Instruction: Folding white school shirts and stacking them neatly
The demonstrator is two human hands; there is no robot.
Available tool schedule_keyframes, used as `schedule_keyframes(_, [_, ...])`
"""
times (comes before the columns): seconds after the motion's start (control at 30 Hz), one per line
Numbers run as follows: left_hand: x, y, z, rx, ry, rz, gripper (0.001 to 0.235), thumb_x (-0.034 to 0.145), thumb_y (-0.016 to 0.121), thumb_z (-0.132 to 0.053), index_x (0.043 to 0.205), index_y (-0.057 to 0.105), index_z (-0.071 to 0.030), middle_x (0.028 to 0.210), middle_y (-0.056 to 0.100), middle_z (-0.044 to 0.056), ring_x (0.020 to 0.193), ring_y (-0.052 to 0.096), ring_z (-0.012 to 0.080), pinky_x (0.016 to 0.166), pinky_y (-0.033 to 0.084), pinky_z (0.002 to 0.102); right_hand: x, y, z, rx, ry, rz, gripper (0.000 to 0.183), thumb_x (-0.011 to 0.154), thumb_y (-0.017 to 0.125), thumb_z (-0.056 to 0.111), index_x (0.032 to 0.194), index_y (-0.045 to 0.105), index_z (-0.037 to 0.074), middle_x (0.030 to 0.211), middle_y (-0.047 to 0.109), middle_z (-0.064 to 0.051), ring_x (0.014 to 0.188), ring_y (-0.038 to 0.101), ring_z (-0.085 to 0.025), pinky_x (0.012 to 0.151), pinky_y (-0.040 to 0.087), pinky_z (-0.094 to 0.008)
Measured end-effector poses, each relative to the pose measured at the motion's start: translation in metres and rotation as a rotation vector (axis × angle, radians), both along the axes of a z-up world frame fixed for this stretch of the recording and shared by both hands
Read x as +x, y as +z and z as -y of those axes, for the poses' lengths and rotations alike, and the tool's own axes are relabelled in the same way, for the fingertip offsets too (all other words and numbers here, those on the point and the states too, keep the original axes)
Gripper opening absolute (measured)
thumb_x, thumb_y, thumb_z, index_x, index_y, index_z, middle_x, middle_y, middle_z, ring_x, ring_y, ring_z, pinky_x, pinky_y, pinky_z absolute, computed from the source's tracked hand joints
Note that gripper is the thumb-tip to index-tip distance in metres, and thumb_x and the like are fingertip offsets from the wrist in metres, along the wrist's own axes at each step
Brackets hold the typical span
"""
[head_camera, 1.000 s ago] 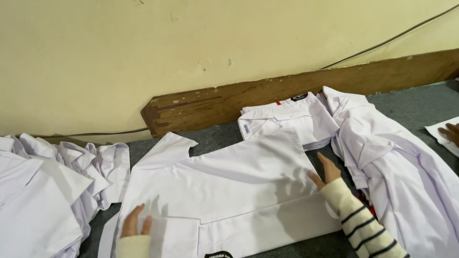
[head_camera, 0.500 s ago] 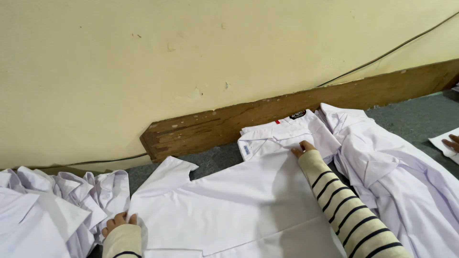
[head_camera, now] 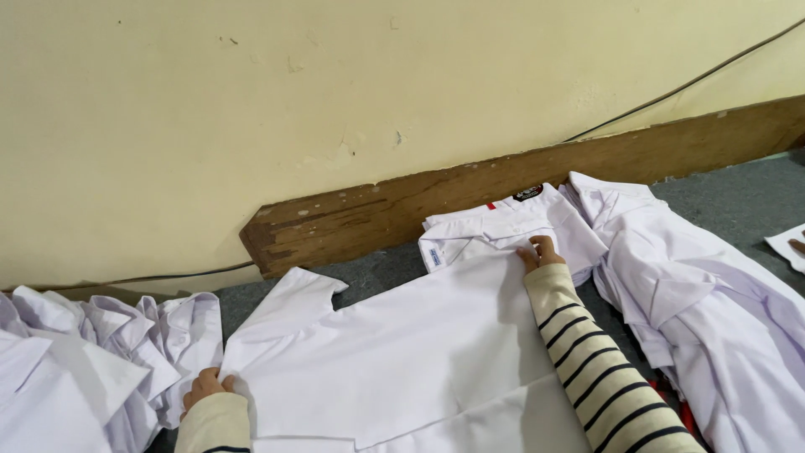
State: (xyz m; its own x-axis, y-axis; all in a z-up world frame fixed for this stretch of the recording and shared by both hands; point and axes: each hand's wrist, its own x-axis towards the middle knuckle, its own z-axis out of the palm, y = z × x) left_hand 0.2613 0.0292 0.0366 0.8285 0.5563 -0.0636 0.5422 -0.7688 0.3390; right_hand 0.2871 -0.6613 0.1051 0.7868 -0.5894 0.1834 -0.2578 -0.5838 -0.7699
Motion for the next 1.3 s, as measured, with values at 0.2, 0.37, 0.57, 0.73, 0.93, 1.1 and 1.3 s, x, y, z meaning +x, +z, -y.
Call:
schedule_keyframes(0.2, [0.034,-0.002,-0.025,-0.096,-0.055,-0.075,0.064,0.099,0.038,-0.069,0.125,0.075,-0.024,0.120,0.080,0.009,0.118,0.068,0.0404,0.100,0.052,0.046,0.058,-0.063,0.059,0.203,-0.033,-0.160,0.072,0.095,0.042,0.071,0.132,0.071,0.016,0.135,0.068,-0.015,0.131,0.058,-0.033,0.109,0.041,-0.042])
schedule_keyframes(0.37, [0.015,0.033,0.018,-0.188,0.018,0.130,0.043,0.105,0.047,-0.048,0.125,0.068,-0.017,0.116,0.076,0.017,0.112,0.068,0.0425,0.099,0.046,0.051,0.023,-0.030,-0.004,0.103,-0.076,-0.052,0.042,0.102,0.050,0.055,0.111,0.060,0.015,0.100,0.071,-0.016,0.094,0.064,-0.037,0.084,0.045,-0.048])
schedule_keyframes(0.57, [0.035,-0.001,0.013,-0.103,0.085,0.299,0.032,0.108,0.048,-0.040,0.114,0.060,-0.012,0.111,0.071,0.017,0.105,0.067,0.0443,0.093,0.041,0.056,-0.016,0.018,-0.050,-0.032,-0.122,-0.200,0.043,0.112,0.030,0.054,0.128,0.042,0.016,0.102,0.073,-0.032,0.101,0.067,-0.054,0.089,0.049,-0.060])
schedule_keyframes(0.73, [0.044,-0.037,-0.003,0.115,0.012,0.387,0.030,0.107,0.051,-0.046,0.110,0.056,-0.017,0.104,0.068,0.010,0.096,0.068,0.0381,0.081,0.044,0.059,-0.008,-0.004,-0.038,-0.051,-0.160,-0.118,0.040,0.110,0.038,0.049,0.125,0.045,0.013,0.093,0.072,-0.032,0.087,0.066,-0.057,0.074,0.047,-0.061])
schedule_keyframes(0.93, [0.059,-0.064,-0.035,-0.251,-0.164,0.597,0.034,0.096,0.070,-0.031,0.112,0.073,-0.002,0.099,0.075,0.018,0.089,0.071,0.0328,0.086,0.054,0.042,0.000,-0.026,-0.016,0.025,-0.129,-0.051,0.045,0.104,0.040,0.060,0.124,0.050,0.021,0.096,0.071,-0.024,0.091,0.067,-0.048,0.077,0.048,-0.054])
schedule_keyframes(1.1, [0.019,0.017,0.030,-0.071,-0.537,0.916,0.023,0.096,0.060,-0.022,0.111,0.072,-0.010,0.097,0.068,0.008,0.083,0.059,0.0286,0.079,0.049,0.043,-0.007,0.013,-0.047,-0.427,-0.003,0.914,0.024,0.104,0.061,0.016,0.120,0.054,0.001,0.115,0.054,-0.019,0.098,0.056,-0.030,0.082,0.048,-0.042])
schedule_keyframes(1.3, [0.014,-0.004,0.078,-0.311,-0.820,0.374,0.019,0.087,0.068,-0.035,0.093,0.084,-0.026,0.094,0.082,-0.010,0.083,0.073,0.0107,0.076,0.054,0.026,-0.068,0.049,-0.194,0.579,1.330,-0.017,0.033,0.106,0.050,0.031,0.126,0.061,0.007,0.110,0.075,-0.015,0.097,0.075,-0.025,0.081,0.062,-0.034])
